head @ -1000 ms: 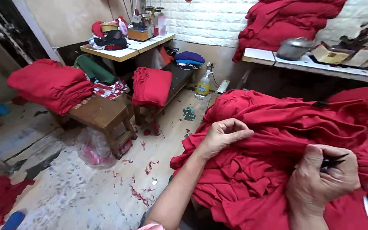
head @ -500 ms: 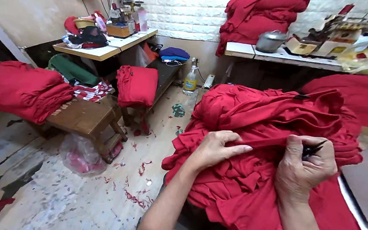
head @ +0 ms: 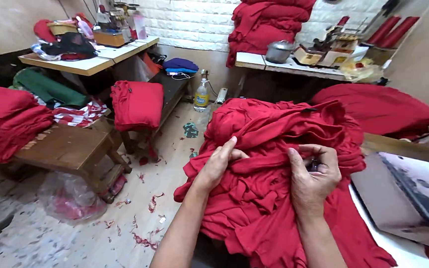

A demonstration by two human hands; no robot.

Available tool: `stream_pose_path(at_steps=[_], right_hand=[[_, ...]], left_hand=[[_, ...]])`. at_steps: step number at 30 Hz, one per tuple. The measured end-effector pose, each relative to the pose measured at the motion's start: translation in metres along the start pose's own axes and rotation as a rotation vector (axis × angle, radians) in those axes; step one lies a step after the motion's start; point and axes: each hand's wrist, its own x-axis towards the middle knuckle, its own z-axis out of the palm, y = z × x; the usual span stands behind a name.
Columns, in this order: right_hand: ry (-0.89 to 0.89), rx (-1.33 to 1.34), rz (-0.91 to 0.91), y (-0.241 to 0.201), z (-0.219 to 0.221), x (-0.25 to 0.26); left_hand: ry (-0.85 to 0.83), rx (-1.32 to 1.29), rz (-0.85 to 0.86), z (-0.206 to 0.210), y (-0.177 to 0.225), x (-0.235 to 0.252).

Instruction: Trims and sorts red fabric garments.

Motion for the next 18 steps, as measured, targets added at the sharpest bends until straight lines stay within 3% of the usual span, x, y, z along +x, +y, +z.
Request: stream_pose_path(at_steps=[4, 11, 15, 18], right_hand=[[0.052, 0.006, -0.173, -0.012, -0.002, -0.001], [-0.408, -0.127, -0.342, -0.039, 0.014, -0.009], [-0.388, -0.148, -0.327, -0.042, 0.02, -0.009], [-0.337, -0.131, -0.361, -0.043, 0.019, -0.01]], left_hand=[[-0.01, -0.005, 0.013, -0.001, -0.002, 0.0], [-0.025, 0.032, 0.056, -0.003, -0.003, 0.0], [-0.088, 0.214, 0.164, -0.006, -0.002, 0.0], [-0.16, 0.214, 0.239, -0.008, -0.003, -0.001]])
